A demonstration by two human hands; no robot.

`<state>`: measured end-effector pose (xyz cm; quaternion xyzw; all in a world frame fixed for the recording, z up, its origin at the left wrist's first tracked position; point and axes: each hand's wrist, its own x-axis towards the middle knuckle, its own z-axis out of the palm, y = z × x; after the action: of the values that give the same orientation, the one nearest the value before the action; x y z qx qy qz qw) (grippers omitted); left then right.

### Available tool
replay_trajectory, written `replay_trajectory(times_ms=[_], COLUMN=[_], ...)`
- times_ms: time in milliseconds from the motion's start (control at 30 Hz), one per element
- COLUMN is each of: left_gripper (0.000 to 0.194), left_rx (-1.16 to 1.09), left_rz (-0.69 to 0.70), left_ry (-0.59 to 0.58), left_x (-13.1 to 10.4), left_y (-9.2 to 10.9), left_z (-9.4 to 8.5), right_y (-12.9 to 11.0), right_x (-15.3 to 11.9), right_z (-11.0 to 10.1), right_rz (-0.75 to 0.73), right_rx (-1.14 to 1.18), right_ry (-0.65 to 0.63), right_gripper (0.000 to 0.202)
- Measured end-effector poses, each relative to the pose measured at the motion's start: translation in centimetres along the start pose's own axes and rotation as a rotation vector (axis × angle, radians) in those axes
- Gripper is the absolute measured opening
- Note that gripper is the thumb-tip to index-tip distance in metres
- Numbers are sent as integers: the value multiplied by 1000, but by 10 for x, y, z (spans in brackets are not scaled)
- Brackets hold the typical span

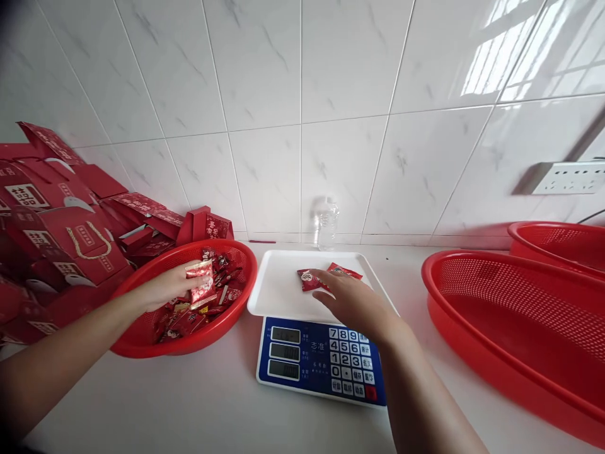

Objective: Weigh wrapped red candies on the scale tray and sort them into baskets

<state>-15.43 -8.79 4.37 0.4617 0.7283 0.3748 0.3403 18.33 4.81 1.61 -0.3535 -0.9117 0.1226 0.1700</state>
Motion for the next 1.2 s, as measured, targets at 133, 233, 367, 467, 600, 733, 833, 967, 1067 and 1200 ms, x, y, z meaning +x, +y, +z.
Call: replay_trajectory(times_ms=[133,233,367,467,600,733,833,967,1067,1200], left_gripper=[49,51,36,32,51,42,35,26,17,16], left_rx=[-222,-318,-422,-405,-421,-448,-492,-626,-633,-509], left_rz=[22,75,196,247,238,234,294,354,402,486], left_ry=[-91,-170,-269,-247,-223,-274,-272,-266,-334,-387], left_x=[-10,-19,-27,-31,-37,-42,-47,-57,-68,-84], left_y=[25,40,50,55,61,65,66,72,77,83], left_z=[23,48,74,85,92,95,96,102,108,112], right_y=[-33,-60,-73,-72,-70,-74,-77,-78,-76,-73], right_x=[1,1,2,5,7,4,1,-6,-11,-20], right_z=[12,23,35,39,39,35,30,18,8,-5], right_rz=[-96,-163,-190,-120,-38,-37,-78,-125,-129,-142], right_rx=[232,542,968,1103,1121,1168,1255,1329,1368,1384], right_ry=[101,29,-58,-33,89,194,190,141,130,116], right_gripper=[37,39,38,39,44,47,44,39,37,36])
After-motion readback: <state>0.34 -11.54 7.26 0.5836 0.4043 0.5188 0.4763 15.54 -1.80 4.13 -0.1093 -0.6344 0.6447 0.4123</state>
